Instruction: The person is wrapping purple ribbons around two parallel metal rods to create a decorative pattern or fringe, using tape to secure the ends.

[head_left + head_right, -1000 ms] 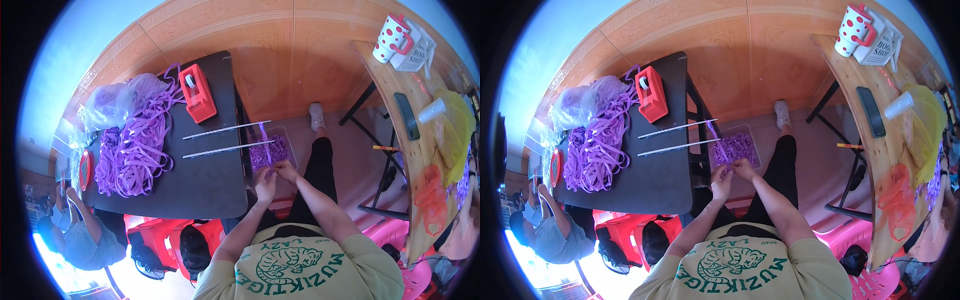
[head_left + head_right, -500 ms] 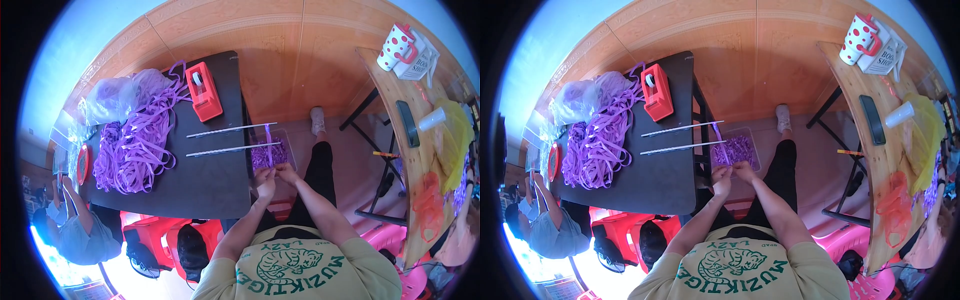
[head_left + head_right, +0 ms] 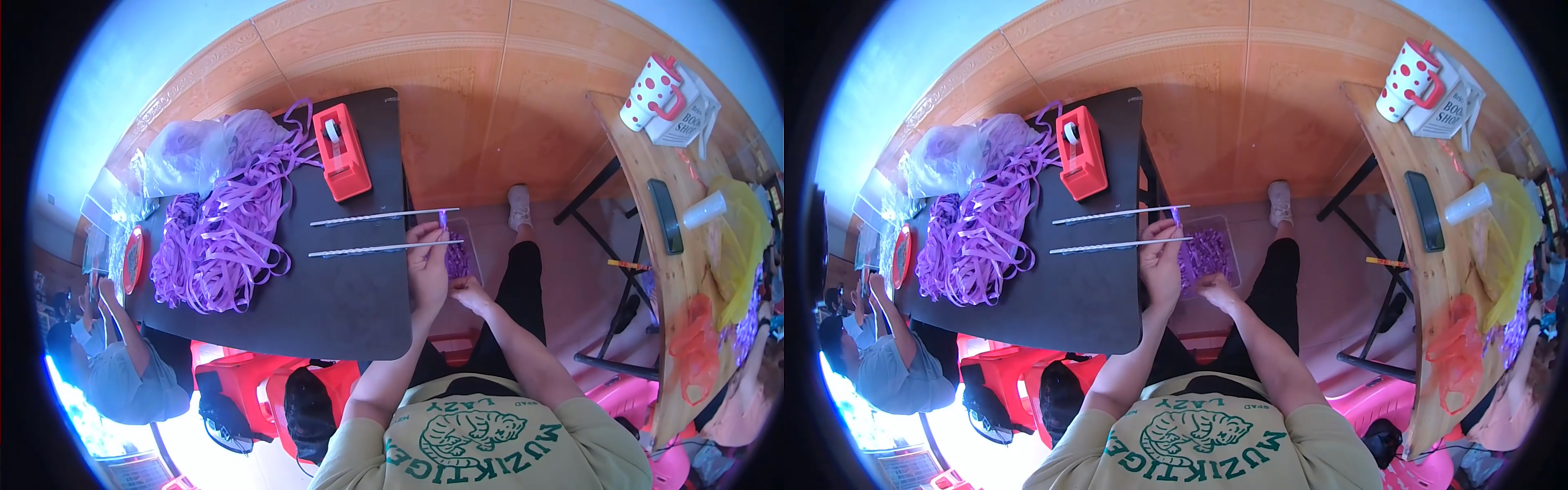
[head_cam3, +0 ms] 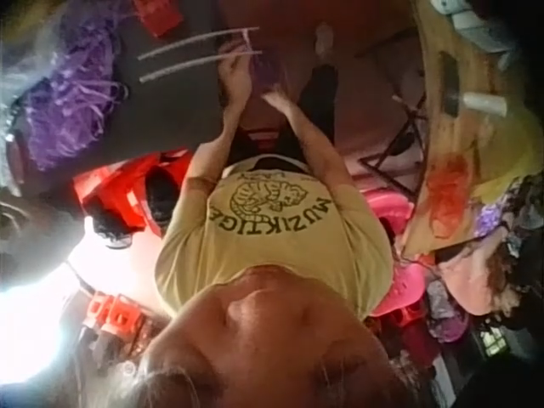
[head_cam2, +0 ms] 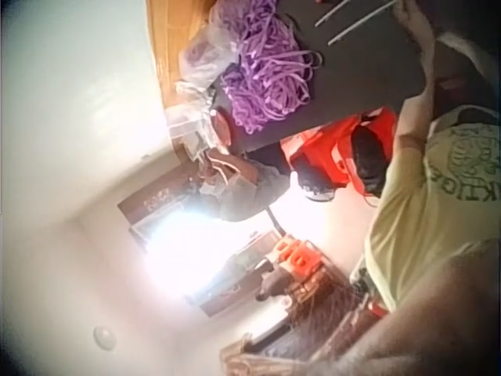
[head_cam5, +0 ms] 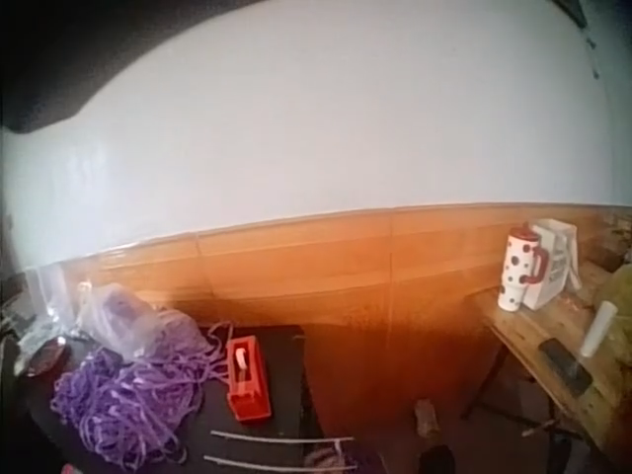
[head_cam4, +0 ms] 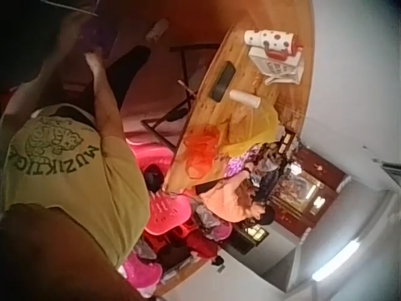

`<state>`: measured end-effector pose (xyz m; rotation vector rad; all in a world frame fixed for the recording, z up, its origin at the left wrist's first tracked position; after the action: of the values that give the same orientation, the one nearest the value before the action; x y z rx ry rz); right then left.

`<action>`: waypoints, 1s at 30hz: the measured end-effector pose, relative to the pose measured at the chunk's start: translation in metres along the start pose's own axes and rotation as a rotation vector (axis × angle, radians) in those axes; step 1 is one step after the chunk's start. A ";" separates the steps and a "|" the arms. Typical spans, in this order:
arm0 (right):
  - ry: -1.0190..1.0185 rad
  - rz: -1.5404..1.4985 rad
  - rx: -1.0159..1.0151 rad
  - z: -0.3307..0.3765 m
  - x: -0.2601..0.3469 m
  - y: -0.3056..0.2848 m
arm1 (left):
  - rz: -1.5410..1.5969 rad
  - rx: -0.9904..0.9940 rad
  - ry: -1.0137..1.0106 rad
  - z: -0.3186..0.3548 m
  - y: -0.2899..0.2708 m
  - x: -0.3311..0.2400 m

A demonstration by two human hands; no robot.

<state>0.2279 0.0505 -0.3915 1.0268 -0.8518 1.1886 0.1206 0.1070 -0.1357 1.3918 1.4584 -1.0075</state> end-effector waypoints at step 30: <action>0.012 0.018 0.142 0.110 0.062 0.029 | 0.312 0.207 -0.431 0.033 0.003 -0.001</action>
<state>0.2108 -0.0326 -0.2933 1.1281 -0.7774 1.2835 0.1255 0.0754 -0.1447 1.3848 0.8138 -1.1867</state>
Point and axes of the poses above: each hand's wrist, its own z-axis away from the middle knuckle, its own y-axis out of the palm, x = y × z, the point moved 5 cm from there along -z, towards the middle knuckle, and after that the axes turned 7 degrees about -z, right-handed, at the moved point
